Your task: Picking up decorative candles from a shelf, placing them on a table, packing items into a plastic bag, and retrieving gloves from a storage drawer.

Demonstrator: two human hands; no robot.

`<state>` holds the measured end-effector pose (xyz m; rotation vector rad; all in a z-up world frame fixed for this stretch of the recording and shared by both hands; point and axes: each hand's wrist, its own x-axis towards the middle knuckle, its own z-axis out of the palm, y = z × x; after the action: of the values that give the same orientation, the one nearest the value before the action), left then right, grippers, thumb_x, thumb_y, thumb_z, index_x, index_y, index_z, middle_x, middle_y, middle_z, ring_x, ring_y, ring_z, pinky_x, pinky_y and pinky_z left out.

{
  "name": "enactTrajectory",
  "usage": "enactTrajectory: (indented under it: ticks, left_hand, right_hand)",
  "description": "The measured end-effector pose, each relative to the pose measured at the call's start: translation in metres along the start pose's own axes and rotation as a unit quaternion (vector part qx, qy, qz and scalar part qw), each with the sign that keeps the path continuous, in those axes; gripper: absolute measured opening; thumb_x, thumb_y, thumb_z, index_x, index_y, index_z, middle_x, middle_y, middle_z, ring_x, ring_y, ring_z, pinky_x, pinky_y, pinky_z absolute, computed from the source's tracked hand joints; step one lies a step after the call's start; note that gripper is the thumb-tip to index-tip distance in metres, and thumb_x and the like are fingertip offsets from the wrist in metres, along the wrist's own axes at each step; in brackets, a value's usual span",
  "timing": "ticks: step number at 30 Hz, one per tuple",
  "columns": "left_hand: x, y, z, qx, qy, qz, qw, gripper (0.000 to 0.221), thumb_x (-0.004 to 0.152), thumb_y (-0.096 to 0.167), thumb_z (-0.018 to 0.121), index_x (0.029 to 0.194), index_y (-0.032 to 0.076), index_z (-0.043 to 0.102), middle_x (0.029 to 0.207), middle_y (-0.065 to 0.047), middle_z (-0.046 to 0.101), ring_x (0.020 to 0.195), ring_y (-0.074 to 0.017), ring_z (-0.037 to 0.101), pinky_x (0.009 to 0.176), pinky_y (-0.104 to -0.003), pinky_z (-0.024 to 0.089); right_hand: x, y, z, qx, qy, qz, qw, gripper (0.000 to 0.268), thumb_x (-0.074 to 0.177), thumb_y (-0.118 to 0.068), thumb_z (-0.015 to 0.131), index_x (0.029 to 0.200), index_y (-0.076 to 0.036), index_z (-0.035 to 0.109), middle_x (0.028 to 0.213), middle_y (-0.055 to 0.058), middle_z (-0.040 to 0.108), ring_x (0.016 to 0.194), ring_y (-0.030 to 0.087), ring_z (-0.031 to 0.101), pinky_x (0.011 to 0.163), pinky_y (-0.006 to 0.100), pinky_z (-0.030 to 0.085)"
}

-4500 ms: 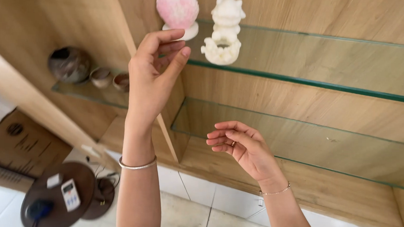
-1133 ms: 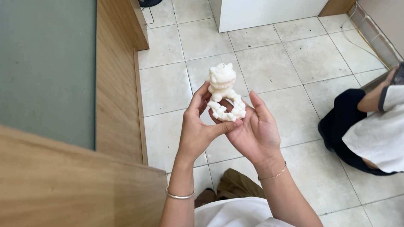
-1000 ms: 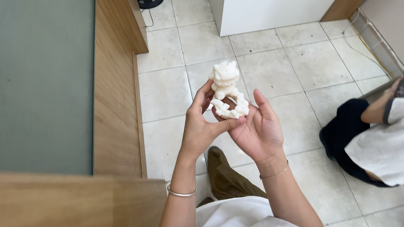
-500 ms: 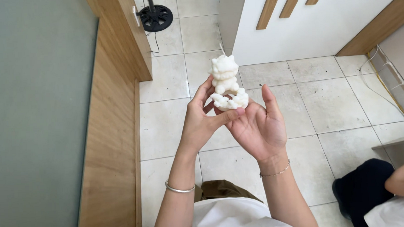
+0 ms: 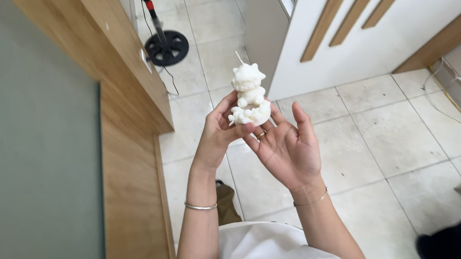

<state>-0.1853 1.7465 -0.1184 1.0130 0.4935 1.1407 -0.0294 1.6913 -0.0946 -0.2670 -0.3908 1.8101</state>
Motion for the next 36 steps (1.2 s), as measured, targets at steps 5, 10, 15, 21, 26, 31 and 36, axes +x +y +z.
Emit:
enactTrajectory:
  ticks: [5,10,15,21,26,31,36]
  left_hand:
    - [0.112,0.004,-0.106,-0.097,-0.09,0.011,0.991,0.119,0.074,0.052,0.093,0.159,-0.007,0.034,0.146,-0.015,0.057,0.137,-0.0246,0.056,0.118,-0.037,0.047]
    - [0.232,-0.038,-0.185,-0.238,-0.197,-0.042,0.95,0.131,0.072,0.058,0.092,0.164,-0.006,0.023,0.155,-0.017,0.048,0.144,-0.0271,0.049,0.118,-0.038,0.041]
    - [0.357,-0.058,-0.213,-0.379,-0.361,-0.026,0.852,0.136,0.068,0.062,0.09,0.163,-0.009,0.025,0.158,-0.025,0.046,0.146,-0.0322,0.051,0.129,-0.055,0.04]
    - [0.49,-0.057,-0.234,-0.425,-0.307,-0.01,0.852,0.14,0.063,0.069,0.087,0.158,-0.016,0.028,0.136,-0.026,0.065,0.127,-0.0288,0.066,0.12,-0.055,0.043]
    - [0.614,-0.082,-0.282,-0.395,-0.203,-0.019,0.896,0.118,0.085,0.061,0.083,0.158,-0.016,0.031,0.117,-0.02,0.072,0.117,-0.0257,0.067,0.116,-0.064,0.044]
    - [0.698,-0.065,-0.3,-0.469,-0.326,0.018,0.821,0.119,0.068,0.067,0.082,0.15,-0.008,0.04,0.122,-0.014,0.075,0.131,-0.0244,0.064,0.12,-0.059,0.043]
    - [0.791,-0.062,-0.34,-0.467,-0.281,0.018,0.838,0.123,0.066,0.064,0.089,0.155,-0.005,0.041,0.13,-0.016,0.072,0.137,-0.0267,0.061,0.123,-0.056,0.044]
  right_hand:
    - [0.12,0.023,0.027,-0.092,0.003,-0.063,0.994,0.074,0.104,-0.047,0.038,0.164,-0.007,0.018,0.166,0.013,0.028,0.15,0.025,0.032,0.123,0.043,0.031]
    - [0.22,0.045,0.031,-0.248,0.045,-0.178,0.951,0.085,0.102,-0.04,0.043,0.167,-0.01,-0.002,0.176,0.009,0.004,0.162,0.023,0.01,0.129,0.043,0.014]
    - [0.323,0.044,0.008,-0.38,0.086,-0.26,0.883,0.097,0.1,-0.034,0.05,0.165,-0.01,-0.017,0.178,0.012,-0.015,0.166,0.027,-0.009,0.131,0.044,0.0]
    - [0.458,-0.01,-0.026,-0.39,0.072,-0.26,0.88,0.093,0.101,-0.024,0.048,0.164,-0.01,-0.02,0.177,0.018,-0.013,0.165,0.032,-0.003,0.13,0.045,0.004]
    - [0.564,-0.063,-0.04,-0.423,0.012,-0.245,0.872,0.09,0.102,-0.012,0.044,0.164,-0.01,-0.021,0.177,0.017,-0.017,0.166,0.032,-0.006,0.132,0.043,0.0]
    - [0.651,-0.089,-0.06,-0.465,0.019,-0.224,0.856,0.087,0.102,-0.006,0.041,0.163,-0.008,-0.021,0.175,0.013,-0.026,0.165,0.03,-0.011,0.132,0.043,0.001]
    - [0.758,-0.119,-0.082,-0.427,0.046,-0.249,0.868,0.088,0.103,-0.017,0.044,0.165,-0.007,-0.018,0.178,0.013,-0.013,0.167,0.029,-0.005,0.133,0.044,0.001]
